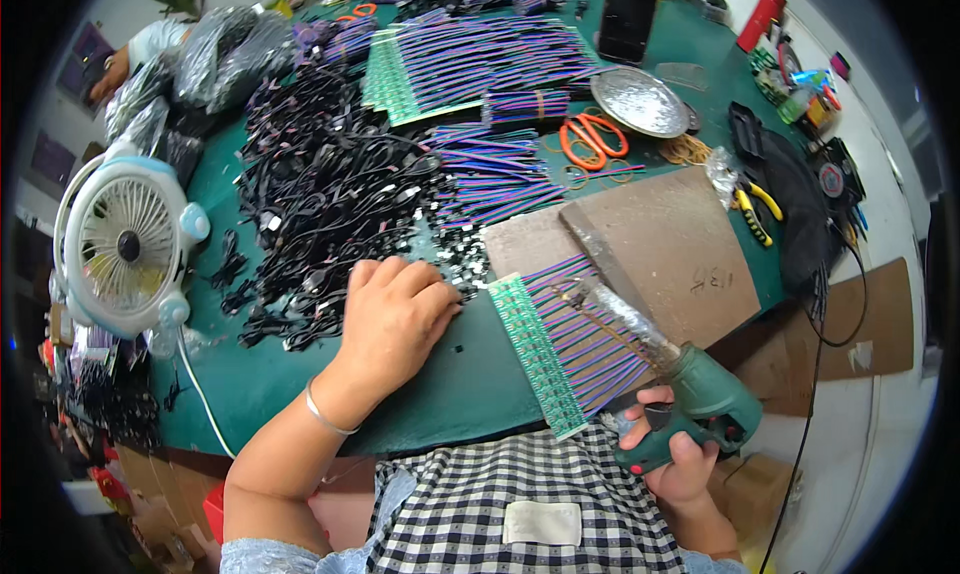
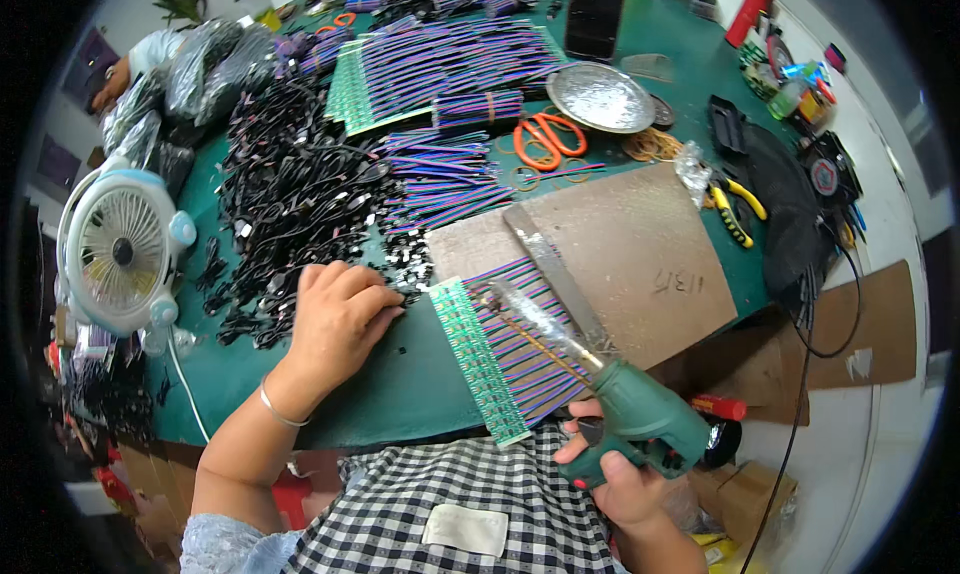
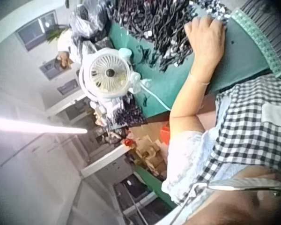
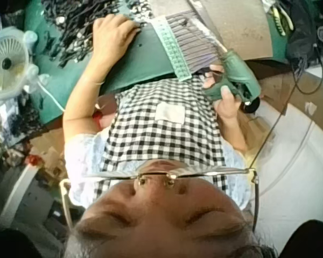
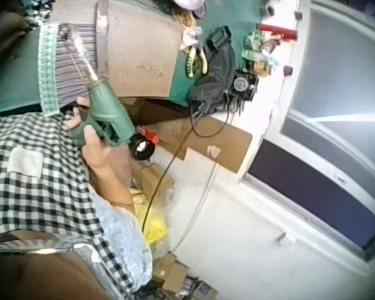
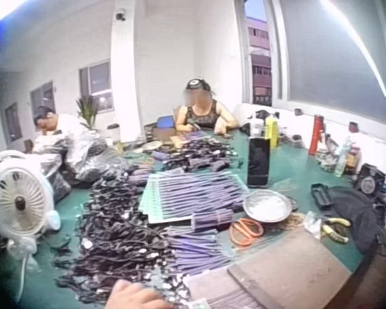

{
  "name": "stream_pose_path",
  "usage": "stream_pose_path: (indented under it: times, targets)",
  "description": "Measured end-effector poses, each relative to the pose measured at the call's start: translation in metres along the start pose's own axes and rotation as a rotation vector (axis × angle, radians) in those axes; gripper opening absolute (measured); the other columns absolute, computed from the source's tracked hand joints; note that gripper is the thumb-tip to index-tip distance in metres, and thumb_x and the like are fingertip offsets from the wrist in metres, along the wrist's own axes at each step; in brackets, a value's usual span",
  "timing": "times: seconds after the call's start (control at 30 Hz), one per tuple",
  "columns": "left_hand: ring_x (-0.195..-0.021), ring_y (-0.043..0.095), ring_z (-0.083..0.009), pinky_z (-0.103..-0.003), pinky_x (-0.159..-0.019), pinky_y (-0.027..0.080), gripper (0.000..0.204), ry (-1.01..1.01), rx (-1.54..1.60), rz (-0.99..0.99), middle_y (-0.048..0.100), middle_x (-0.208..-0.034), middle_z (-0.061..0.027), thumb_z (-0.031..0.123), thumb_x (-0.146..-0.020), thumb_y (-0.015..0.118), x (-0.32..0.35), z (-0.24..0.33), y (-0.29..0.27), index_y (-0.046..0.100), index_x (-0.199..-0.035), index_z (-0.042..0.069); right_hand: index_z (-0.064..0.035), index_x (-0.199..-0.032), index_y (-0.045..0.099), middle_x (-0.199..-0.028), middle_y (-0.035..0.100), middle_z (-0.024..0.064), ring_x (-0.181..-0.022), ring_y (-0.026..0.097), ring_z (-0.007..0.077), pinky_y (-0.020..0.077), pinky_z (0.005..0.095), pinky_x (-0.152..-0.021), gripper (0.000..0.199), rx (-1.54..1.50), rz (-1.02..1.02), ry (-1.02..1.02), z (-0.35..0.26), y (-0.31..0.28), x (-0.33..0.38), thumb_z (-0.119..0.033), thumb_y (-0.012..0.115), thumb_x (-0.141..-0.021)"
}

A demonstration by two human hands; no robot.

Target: The person solders electronic components and wires onto circuit boards using a soldering gun.

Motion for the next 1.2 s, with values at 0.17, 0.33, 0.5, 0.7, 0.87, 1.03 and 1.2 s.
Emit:
stream_pose_path:
  times: [0.17,0.33,0.5,0.7,0.87,1.03,1.2]
  targets:
    - [-0.083,0.052,-0.0236,-0.038,-0.074,0.037,0.012,-0.069,0.038,-0.018,0.058,-0.083,-0.0018,0.011,-0.073,0.072,-0.008,-0.013,0.005,0.063,-0.081,0.011,0.0069,-0.130,0.039,-0.113,0.058,0.0241,-0.072,0.066,0.0259,0.0498,0.0415,-0.084,0.059,-0.004,0.011,0.005,0.005,-0.009,0.009,-0.028,0.058,-0.086]
    - [-0.085,0.053,-0.0230,-0.036,-0.077,0.039,0.017,-0.008,-0.058,-0.046,0.059,-0.087,-0.0015,0.010,-0.069,0.074,-0.012,-0.002,0.003,0.064,-0.083,0.012,0.0073,-0.132,0.040,-0.121,0.056,0.0220,-0.084,0.065,0.0238,0.0494,0.0402,-0.087,0.057,-0.081,-0.057,0.018,0.011,-0.013,0.012,-0.027,0.054,-0.088]
    - [-0.081,0.056,-0.0239,-0.037,-0.072,0.043,0.012,-0.082,0.083,0.036,0.061,-0.085,-0.0030,0.008,-0.071,0.073,-0.017,-0.014,-0.006,0.067,-0.081,0.010,0.0063,-0.130,0.038,-0.113,0.058,0.0235,-0.077,0.067,0.0257,0.0549,0.0397,-0.076,0.064,-0.029,-0.007,-0.019,0.002,-0.008,0.013,-0.041,0.052,-0.090]
    - [-0.067,0.063,-0.0152,-0.026,-0.063,0.050,0.009,-0.302,0.578,0.049,0.067,-0.078,-0.0089,-0.002,-0.074,0.068,0.007,0.000,-0.004,0.067,-0.082,0.001,0.0045,-0.113,0.050,-0.096,0.063,0.0181,-0.079,0.066,0.0258,0.0562,0.0402,-0.072,0.075,-0.147,-0.049,0.074,0.020,-0.009,0.011,-0.065,0.050,-0.086]
    - [-0.089,0.066,-0.0167,-0.031,-0.084,0.053,0.008,-0.653,1.590,-0.158,0.069,-0.095,-0.0117,-0.005,-0.087,0.061,0.054,0.060,0.053,0.063,-0.094,-0.003,0.0061,-0.101,0.058,-0.089,0.063,0.0153,-0.080,0.063,0.0210,0.0521,0.0340,-0.076,0.028,-0.086,-0.126,0.256,0.031,0.015,-0.002,-0.017,0.055,-0.087]
    - [-0.083,0.067,-0.0121,-0.027,-0.076,0.055,0.009,-0.565,1.511,-0.190,0.071,-0.097,-0.0109,-0.002,-0.086,0.063,0.054,0.074,0.064,0.063,-0.094,-0.001,0.0032,-0.107,0.058,-0.097,0.063,0.0086,-0.086,0.062,0.0143,0.0505,0.0268,-0.074,0.019,-0.042,-0.145,0.281,0.031,0.043,-0.012,-0.002,0.057,-0.088]
    - [-0.080,0.070,-0.0164,-0.027,-0.070,0.056,0.017,-0.313,1.022,-0.182,0.071,-0.095,-0.0090,-0.002,-0.077,0.069,0.037,0.077,0.041,0.065,-0.093,0.005,-0.0028,-0.099,0.063,-0.089,0.063,0.0000,-0.079,0.059,0.0049,0.0488,0.0205,-0.069,0.016,-0.021,-0.101,0.226,0.030,0.048,-0.019,0.002,0.066,-0.084]
Point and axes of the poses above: each hand's wrist, its own x-axis away from the middle knuckle, its own y-axis out of the palm, z = x × y, the point moved 9 cm from there along -x, towards the middle knuckle
